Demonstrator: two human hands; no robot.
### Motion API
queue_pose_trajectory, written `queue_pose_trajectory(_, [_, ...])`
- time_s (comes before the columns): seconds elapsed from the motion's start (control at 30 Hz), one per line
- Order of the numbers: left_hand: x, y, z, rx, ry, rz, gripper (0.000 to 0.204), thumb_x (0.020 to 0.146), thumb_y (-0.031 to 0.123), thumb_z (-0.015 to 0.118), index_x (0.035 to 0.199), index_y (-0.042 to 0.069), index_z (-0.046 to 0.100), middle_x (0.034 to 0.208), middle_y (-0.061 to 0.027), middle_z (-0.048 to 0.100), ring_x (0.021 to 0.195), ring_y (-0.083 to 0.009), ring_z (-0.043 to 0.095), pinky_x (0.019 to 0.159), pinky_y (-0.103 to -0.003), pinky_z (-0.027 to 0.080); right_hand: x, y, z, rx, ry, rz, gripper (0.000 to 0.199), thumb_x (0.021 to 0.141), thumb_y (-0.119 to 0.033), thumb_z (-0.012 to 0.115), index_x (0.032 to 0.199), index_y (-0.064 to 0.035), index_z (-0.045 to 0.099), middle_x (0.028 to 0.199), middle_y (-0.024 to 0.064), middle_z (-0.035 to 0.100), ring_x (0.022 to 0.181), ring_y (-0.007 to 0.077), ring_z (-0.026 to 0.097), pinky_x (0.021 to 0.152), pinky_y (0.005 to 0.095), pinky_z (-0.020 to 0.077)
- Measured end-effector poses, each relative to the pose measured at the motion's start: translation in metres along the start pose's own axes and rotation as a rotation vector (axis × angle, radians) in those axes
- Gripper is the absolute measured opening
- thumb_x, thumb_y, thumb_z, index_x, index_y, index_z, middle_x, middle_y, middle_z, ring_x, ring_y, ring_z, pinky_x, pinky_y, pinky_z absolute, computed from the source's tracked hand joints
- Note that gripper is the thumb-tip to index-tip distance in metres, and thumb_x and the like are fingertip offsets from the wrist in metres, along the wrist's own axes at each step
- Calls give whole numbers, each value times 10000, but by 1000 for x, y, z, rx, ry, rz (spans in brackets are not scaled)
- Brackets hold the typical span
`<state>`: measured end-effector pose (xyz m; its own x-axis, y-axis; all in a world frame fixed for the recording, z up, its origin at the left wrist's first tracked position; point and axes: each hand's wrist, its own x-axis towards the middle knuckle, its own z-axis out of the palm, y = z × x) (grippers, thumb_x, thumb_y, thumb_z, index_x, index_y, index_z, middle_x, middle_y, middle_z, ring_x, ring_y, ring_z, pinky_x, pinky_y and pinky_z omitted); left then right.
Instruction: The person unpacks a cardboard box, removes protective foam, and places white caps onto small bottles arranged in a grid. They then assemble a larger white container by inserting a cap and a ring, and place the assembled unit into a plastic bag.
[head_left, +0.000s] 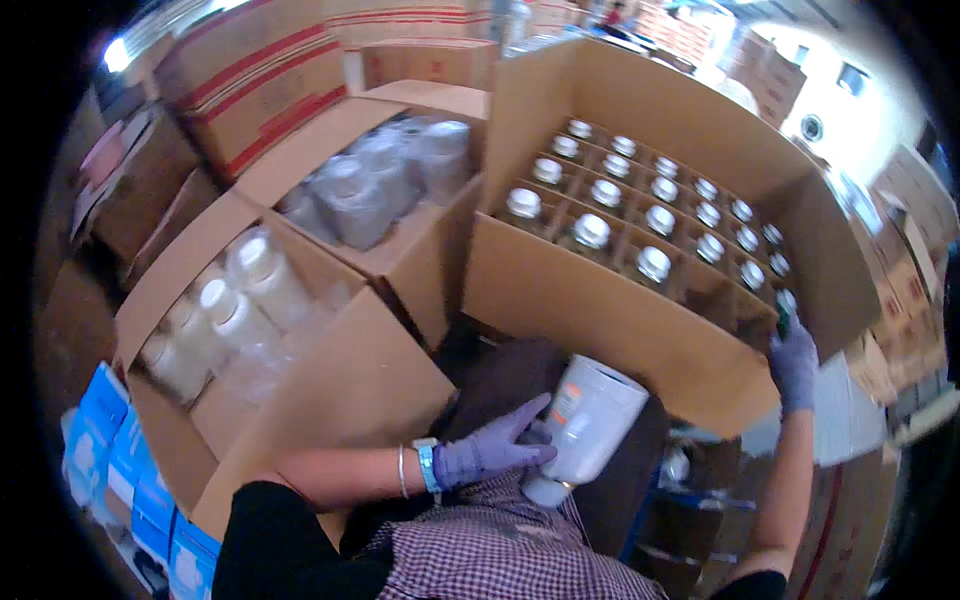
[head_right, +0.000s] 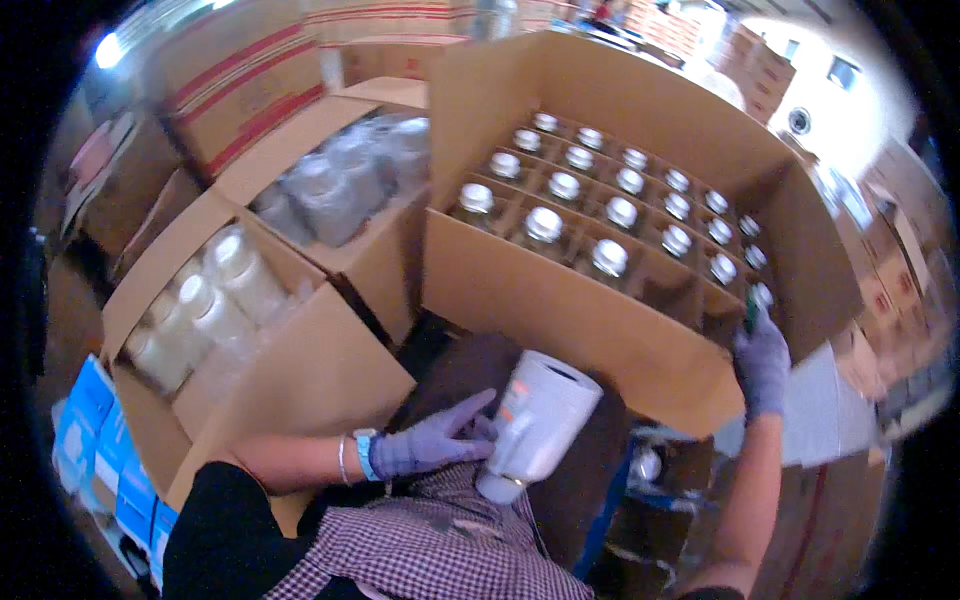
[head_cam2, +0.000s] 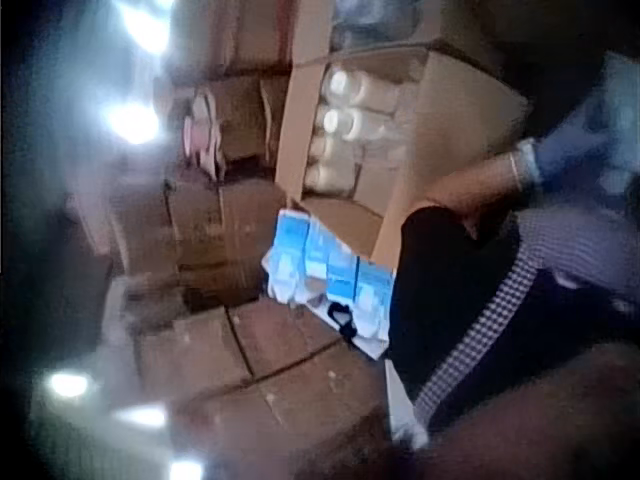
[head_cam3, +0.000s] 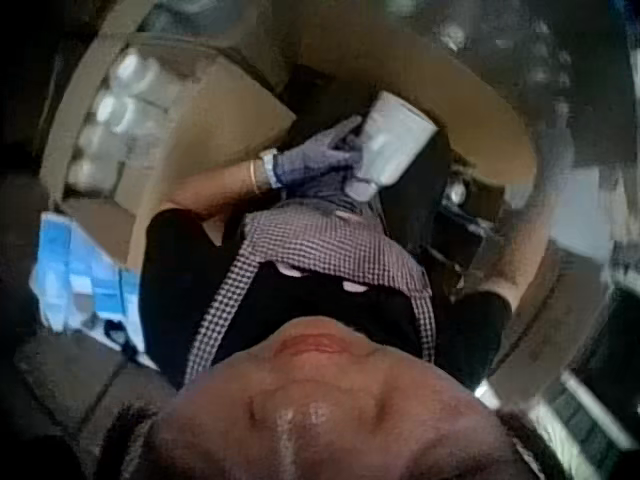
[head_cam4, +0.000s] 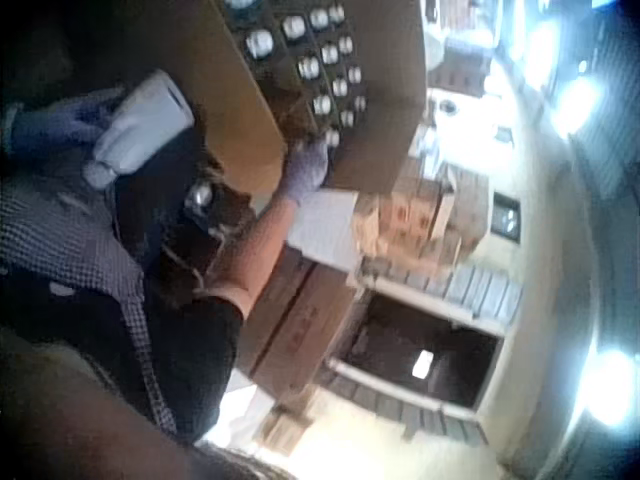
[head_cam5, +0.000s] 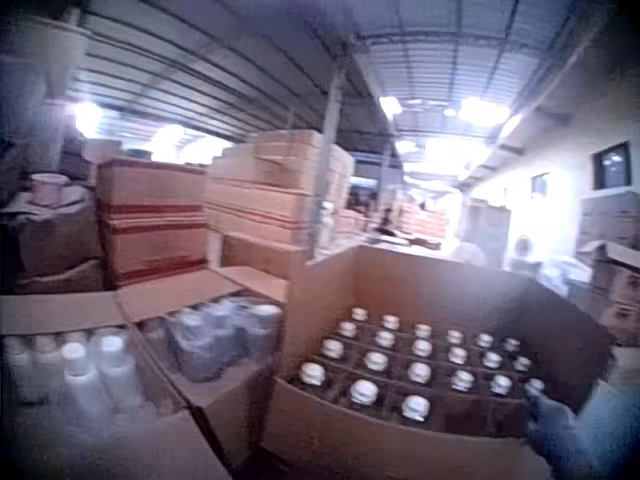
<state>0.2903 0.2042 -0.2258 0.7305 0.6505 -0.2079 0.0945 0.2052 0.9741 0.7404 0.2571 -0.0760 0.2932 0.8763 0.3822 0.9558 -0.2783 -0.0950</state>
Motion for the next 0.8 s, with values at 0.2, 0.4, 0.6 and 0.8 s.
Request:
queue_pose_trajectory(0.2, [13,77,-231,976,763,530,463,823,296,733,1208,56,644,1183,-188,644,1098,-343,609,976,-441,483,-4,9,24,-158,-216,77,389,917,-231,607,1240,-16,579,1192,251,605,1130,425,571,928,505,476])
queue_pose_trajectory(0.4, [25,25,-555,716,1138,86,520,848,380,706,1260,66,666,1256,-118,679,1159,-251,626,1025,-348,456,-26,-20,27,-83,162,-31,471,876,-133,646,1320,-14,541,1340,243,515,1248,421,509,1041,476,422])
queue_pose_trajectory(0.6, [-44,30,-669,1546,1343,-99,456,970,308,611,1347,52,584,1371,-99,582,1281,-248,522,1118,-344,377,-23,-13,31,249,276,-192,497,826,-6,649,1313,-18,548,1335,201,521,1272,384,492,1082,463,387])
queue_pose_trajectory(0.8, [-4,164,-464,218,907,525,601,998,430,503,1449,34,465,1459,-96,508,1327,-228,491,1141,-412,338,-60,-31,-38,145,329,-110,424,884,-71,603,1297,13,554,1320,185,537,1276,337,499,1111,433,363])
